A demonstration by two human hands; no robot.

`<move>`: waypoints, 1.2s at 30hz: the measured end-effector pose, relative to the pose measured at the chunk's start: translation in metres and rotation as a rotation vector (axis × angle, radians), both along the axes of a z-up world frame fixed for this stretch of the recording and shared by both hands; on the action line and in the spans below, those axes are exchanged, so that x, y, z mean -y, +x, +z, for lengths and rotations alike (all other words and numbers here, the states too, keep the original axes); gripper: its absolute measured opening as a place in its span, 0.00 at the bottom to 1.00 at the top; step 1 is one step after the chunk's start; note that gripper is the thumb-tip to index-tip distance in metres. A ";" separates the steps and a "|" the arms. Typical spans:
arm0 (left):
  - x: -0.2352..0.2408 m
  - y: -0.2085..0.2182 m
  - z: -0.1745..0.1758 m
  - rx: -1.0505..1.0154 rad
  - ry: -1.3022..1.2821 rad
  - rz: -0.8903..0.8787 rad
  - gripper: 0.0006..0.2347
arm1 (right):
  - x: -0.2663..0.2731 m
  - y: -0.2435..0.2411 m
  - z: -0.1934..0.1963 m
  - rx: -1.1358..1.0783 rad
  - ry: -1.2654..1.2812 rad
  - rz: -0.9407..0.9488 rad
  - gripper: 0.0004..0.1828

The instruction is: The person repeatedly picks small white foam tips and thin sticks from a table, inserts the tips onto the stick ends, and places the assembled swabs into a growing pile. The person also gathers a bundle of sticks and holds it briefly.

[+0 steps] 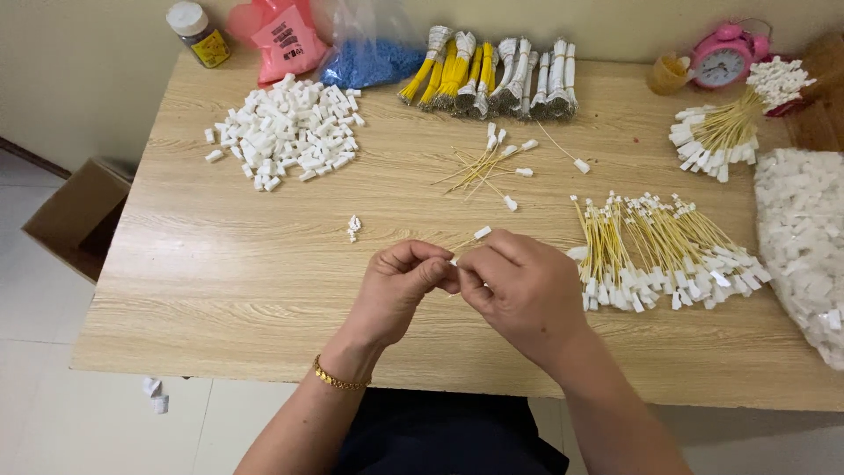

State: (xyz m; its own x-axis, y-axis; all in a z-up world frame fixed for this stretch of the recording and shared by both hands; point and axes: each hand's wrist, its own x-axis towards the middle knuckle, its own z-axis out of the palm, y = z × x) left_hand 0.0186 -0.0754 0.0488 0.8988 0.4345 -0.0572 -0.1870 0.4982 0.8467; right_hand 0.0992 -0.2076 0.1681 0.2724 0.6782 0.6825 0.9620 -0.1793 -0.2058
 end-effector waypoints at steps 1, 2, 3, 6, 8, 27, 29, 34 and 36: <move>0.000 0.002 -0.006 0.000 0.000 0.000 0.06 | -0.001 0.000 -0.005 0.000 0.000 0.000 0.10; 0.001 0.003 -0.011 -0.013 -0.016 0.013 0.06 | -0.001 0.001 -0.009 -0.021 -0.008 -0.015 0.09; 0.002 0.004 -0.017 -0.026 -0.032 0.025 0.06 | -0.001 0.001 -0.014 -0.041 -0.016 -0.030 0.09; 0.000 0.006 -0.020 -0.030 -0.108 0.021 0.07 | -0.003 0.001 -0.009 -0.232 -0.021 0.023 0.06; 0.000 0.006 -0.010 -0.021 -0.170 0.005 0.08 | 0.001 0.003 -0.002 -0.390 -0.036 0.067 0.04; 0.000 0.006 -0.006 0.025 -0.323 -0.025 0.08 | 0.001 0.003 -0.005 -0.408 -0.008 -0.015 0.07; 0.001 0.006 -0.006 0.026 -0.322 -0.021 0.08 | 0.001 0.003 -0.003 -0.388 -0.012 -0.012 0.07; 0.002 0.007 -0.004 0.020 -0.304 -0.022 0.08 | 0.000 0.005 -0.001 -0.358 -0.021 0.023 0.06; 0.001 0.006 -0.004 0.026 -0.310 -0.025 0.08 | 0.000 0.004 -0.004 -0.349 -0.007 -0.014 0.07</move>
